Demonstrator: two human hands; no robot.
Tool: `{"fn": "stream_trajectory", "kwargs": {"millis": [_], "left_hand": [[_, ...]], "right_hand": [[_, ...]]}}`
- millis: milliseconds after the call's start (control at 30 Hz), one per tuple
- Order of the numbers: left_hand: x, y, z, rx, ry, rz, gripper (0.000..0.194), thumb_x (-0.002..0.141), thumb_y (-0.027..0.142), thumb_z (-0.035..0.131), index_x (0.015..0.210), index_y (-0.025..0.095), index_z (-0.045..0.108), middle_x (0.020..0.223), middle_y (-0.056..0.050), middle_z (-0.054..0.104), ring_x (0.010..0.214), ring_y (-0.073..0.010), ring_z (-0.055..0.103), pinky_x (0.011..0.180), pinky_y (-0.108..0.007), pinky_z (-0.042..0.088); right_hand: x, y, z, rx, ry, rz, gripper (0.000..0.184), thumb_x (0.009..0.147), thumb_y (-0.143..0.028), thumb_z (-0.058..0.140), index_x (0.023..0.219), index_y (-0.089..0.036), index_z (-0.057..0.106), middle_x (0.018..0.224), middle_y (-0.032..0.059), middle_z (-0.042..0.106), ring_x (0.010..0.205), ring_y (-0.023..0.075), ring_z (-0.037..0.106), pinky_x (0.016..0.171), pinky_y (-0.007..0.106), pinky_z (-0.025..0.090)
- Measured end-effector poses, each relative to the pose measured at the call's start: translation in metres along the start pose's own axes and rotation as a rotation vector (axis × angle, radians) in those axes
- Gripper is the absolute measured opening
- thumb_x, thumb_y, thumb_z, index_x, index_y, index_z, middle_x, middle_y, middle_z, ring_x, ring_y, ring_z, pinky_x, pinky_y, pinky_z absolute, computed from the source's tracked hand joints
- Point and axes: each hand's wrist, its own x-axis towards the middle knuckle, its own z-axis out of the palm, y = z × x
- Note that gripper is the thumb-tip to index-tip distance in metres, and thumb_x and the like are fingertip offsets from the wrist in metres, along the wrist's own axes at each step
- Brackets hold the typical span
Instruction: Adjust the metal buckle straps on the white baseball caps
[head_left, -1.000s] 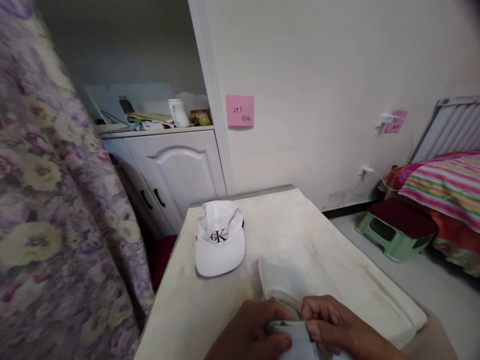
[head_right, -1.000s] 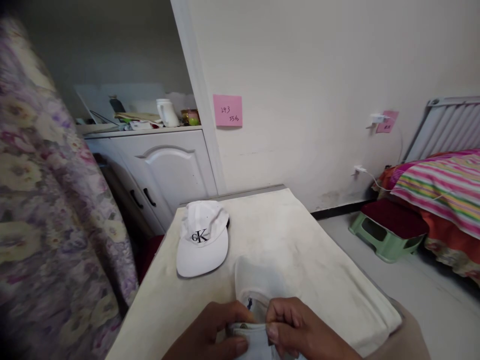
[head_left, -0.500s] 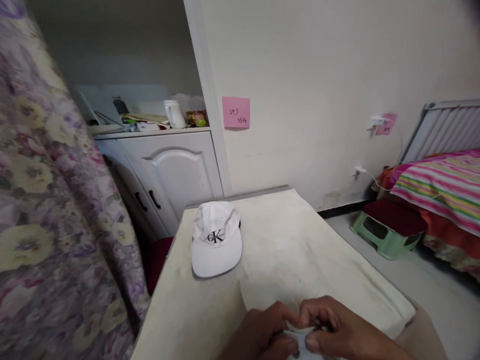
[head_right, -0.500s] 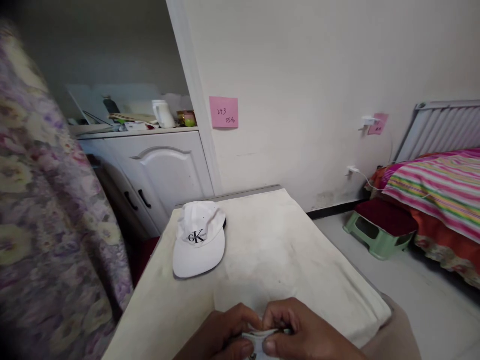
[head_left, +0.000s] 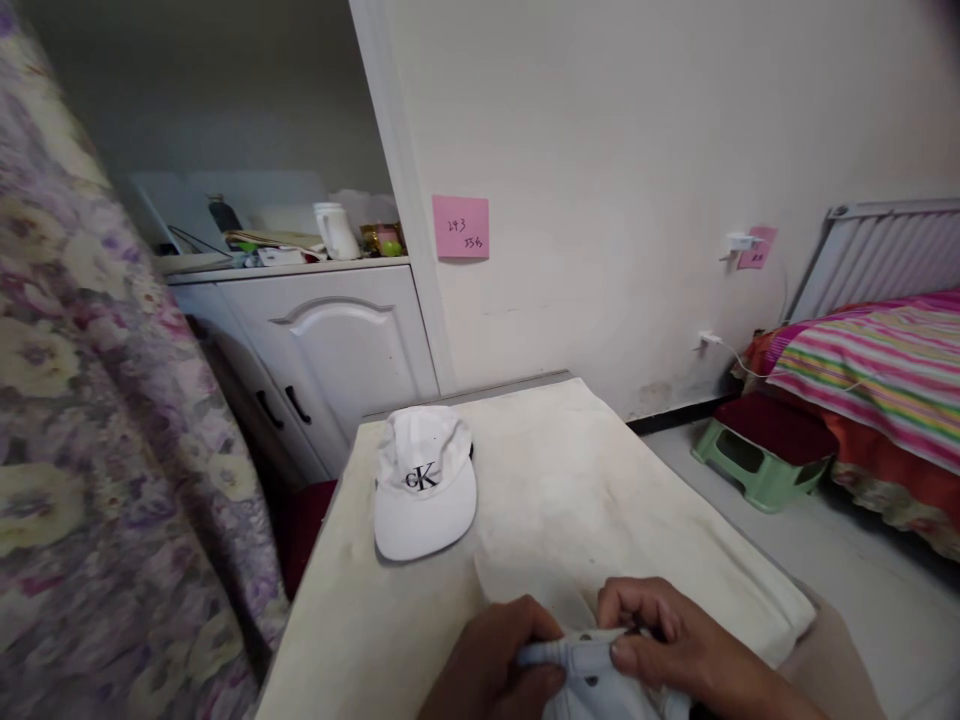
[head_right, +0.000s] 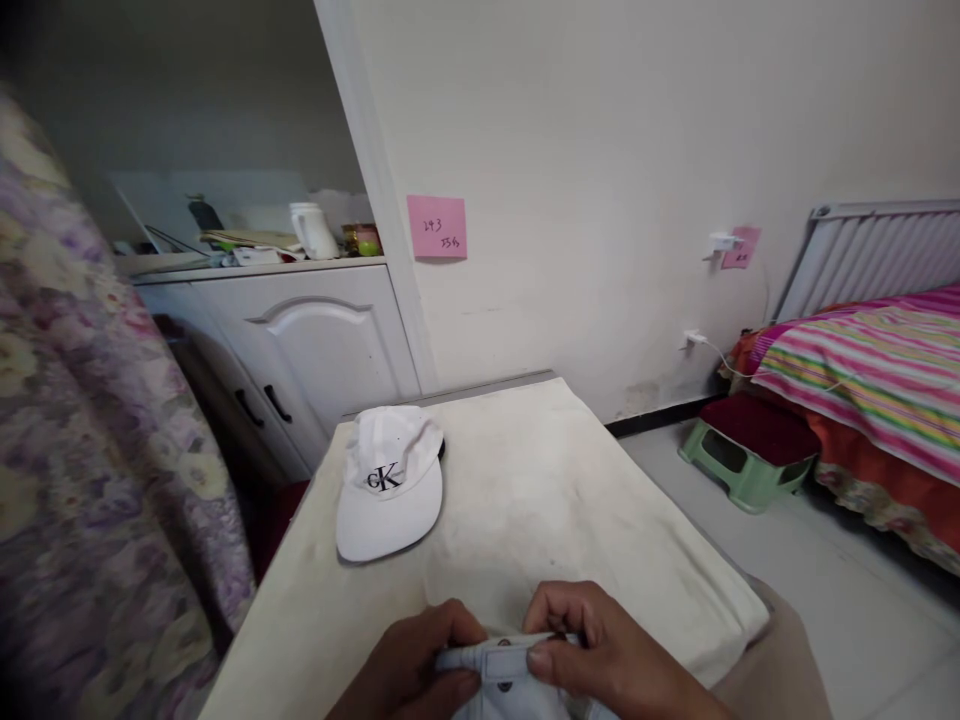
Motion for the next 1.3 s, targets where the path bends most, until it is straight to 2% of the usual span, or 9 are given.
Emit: {"fn": "stream_trajectory", "kwargs": {"millis": [167,400,533,733,833,933,1033,1167,1300], "left_hand": [[0.006,-0.007,0.005,-0.327,-0.144,-0.001,0.027,0.085,0.045,0.057,0.093,0.019,0.057,0.072,0.004,0.044,0.065,-0.0146,0.039,0.058,-0.028,0.028],[0.006,-0.010,0.007,-0.326,-0.092,0.012,0.033,0.083,0.050,0.058,0.093,0.018,0.059,0.069,0.005,0.042,0.063,-0.0141,0.036,0.057,-0.029,0.026],[0.005,-0.005,0.007,-0.342,-0.092,-0.009,0.029,0.082,0.046,0.060,0.091,0.018,0.059,0.069,0.005,0.042,0.062,-0.0135,0.036,0.056,-0.028,0.025],[0.003,0.007,0.006,-0.314,-0.122,-0.067,0.023,0.075,0.038,0.067,0.086,0.019,0.058,0.068,0.006,0.046,0.063,-0.0131,0.039,0.059,-0.027,0.028],[0.002,0.010,0.006,-0.231,-0.101,-0.066,0.019,0.073,0.033,0.068,0.083,0.020,0.058,0.071,0.005,0.050,0.068,-0.0145,0.043,0.062,-0.027,0.031],[0.004,0.011,0.006,-0.126,-0.064,-0.084,0.012,0.075,0.029,0.062,0.082,0.020,0.058,0.073,0.004,0.050,0.070,-0.0154,0.045,0.063,-0.028,0.032],[0.006,0.011,0.007,-0.078,-0.044,-0.098,0.010,0.079,0.030,0.059,0.082,0.020,0.058,0.074,0.004,0.051,0.072,-0.0162,0.046,0.064,-0.028,0.034],[0.005,0.010,0.008,-0.046,-0.020,-0.078,0.013,0.079,0.030,0.059,0.088,0.020,0.060,0.079,0.002,0.057,0.077,-0.0183,0.051,0.067,-0.029,0.037],[0.005,0.011,0.013,0.165,0.034,-0.030,0.036,0.066,0.019,0.065,0.101,0.023,0.060,0.092,0.001,0.062,0.085,-0.0208,0.054,0.074,-0.031,0.041]], "right_hand": [[-0.002,-0.002,0.005,-0.048,0.018,-0.027,0.028,0.080,-0.042,0.076,0.090,-0.018,0.064,0.078,-0.0010,0.058,0.071,0.0138,0.049,0.062,0.025,0.034],[-0.001,-0.015,0.018,-0.099,0.091,-0.157,0.016,0.077,-0.029,0.074,0.090,-0.022,0.067,0.095,0.0026,0.061,0.087,0.0205,0.057,0.075,0.031,0.041],[-0.002,-0.018,0.023,-0.131,0.082,-0.144,0.013,0.075,-0.025,0.074,0.083,-0.023,0.065,0.097,0.0033,0.064,0.090,0.0223,0.058,0.076,0.032,0.041],[-0.007,-0.012,0.019,-0.113,0.031,-0.056,0.017,0.078,-0.030,0.074,0.079,-0.021,0.059,0.080,-0.0014,0.057,0.074,0.0163,0.050,0.066,0.029,0.035],[-0.007,-0.015,0.020,-0.123,0.014,-0.096,0.021,0.082,-0.037,0.072,0.078,-0.021,0.059,0.088,0.0018,0.059,0.082,0.0190,0.054,0.073,0.031,0.039],[-0.006,-0.019,0.023,-0.230,0.086,-0.139,0.015,0.083,-0.032,0.071,0.077,-0.021,0.061,0.097,0.0043,0.060,0.092,0.0220,0.057,0.082,0.034,0.041],[-0.005,-0.019,0.026,-0.386,0.181,-0.161,0.010,0.082,-0.028,0.068,0.077,-0.022,0.063,0.091,0.0034,0.059,0.081,0.0192,0.055,0.071,0.031,0.039],[-0.006,-0.017,0.028,-0.467,0.234,-0.075,0.017,0.085,-0.037,0.065,0.078,-0.021,0.064,0.068,-0.0018,0.051,0.061,0.0151,0.044,0.057,0.030,0.031],[-0.007,-0.019,0.028,-0.305,0.239,0.042,0.032,0.085,-0.051,0.063,0.077,-0.021,0.058,0.061,-0.0061,0.040,0.059,0.0135,0.036,0.055,0.028,0.027]]}}
